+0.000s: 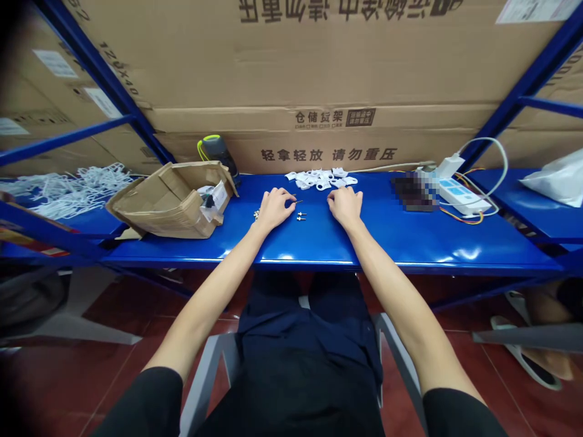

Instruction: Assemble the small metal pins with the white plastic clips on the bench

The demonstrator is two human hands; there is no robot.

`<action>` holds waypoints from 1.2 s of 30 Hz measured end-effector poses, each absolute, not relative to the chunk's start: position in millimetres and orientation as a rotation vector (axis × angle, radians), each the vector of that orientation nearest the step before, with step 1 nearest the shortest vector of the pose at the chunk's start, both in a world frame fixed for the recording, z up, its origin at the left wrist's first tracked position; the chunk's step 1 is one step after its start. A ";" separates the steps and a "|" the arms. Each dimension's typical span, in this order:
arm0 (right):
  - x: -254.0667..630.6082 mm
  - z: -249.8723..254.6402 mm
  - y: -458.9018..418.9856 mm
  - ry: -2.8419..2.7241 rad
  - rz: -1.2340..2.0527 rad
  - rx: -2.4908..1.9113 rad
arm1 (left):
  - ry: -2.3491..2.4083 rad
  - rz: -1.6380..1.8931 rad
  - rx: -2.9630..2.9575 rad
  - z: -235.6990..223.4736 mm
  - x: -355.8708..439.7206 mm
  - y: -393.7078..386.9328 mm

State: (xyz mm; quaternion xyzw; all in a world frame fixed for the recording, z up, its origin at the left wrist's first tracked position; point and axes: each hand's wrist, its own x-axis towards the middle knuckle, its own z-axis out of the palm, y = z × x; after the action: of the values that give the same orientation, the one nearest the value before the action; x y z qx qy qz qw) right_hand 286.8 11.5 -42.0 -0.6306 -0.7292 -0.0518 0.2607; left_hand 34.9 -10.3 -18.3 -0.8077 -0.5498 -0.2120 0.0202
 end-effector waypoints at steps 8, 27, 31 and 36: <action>274.1 -31.0 7.0 -2.049 0.061 -1.599 | -1.698 -0.622 -2.551 -18.5 37.0 -8.1; 260.3 -32.3 1.9 -1.532 1.007 -1.112 | -1.466 -0.770 -2.580 -16.1 42.9 -12.3; 258.6 -27.8 -1.6 -1.456 1.082 -1.071 | -1.432 -0.763 -2.560 -12.1 43.8 -15.3; 255.9 -24.9 -4.4 -1.357 1.199 -1.035 | -1.365 -0.758 -2.538 -10.3 45.1 -17.1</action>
State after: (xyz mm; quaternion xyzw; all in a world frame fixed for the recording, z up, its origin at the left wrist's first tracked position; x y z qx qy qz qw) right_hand 255.9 -4.4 -24.9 -0.4288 -0.5620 0.4965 0.5037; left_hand 45.1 -17.1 -10.3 -0.8489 -0.4567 -0.2536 0.0808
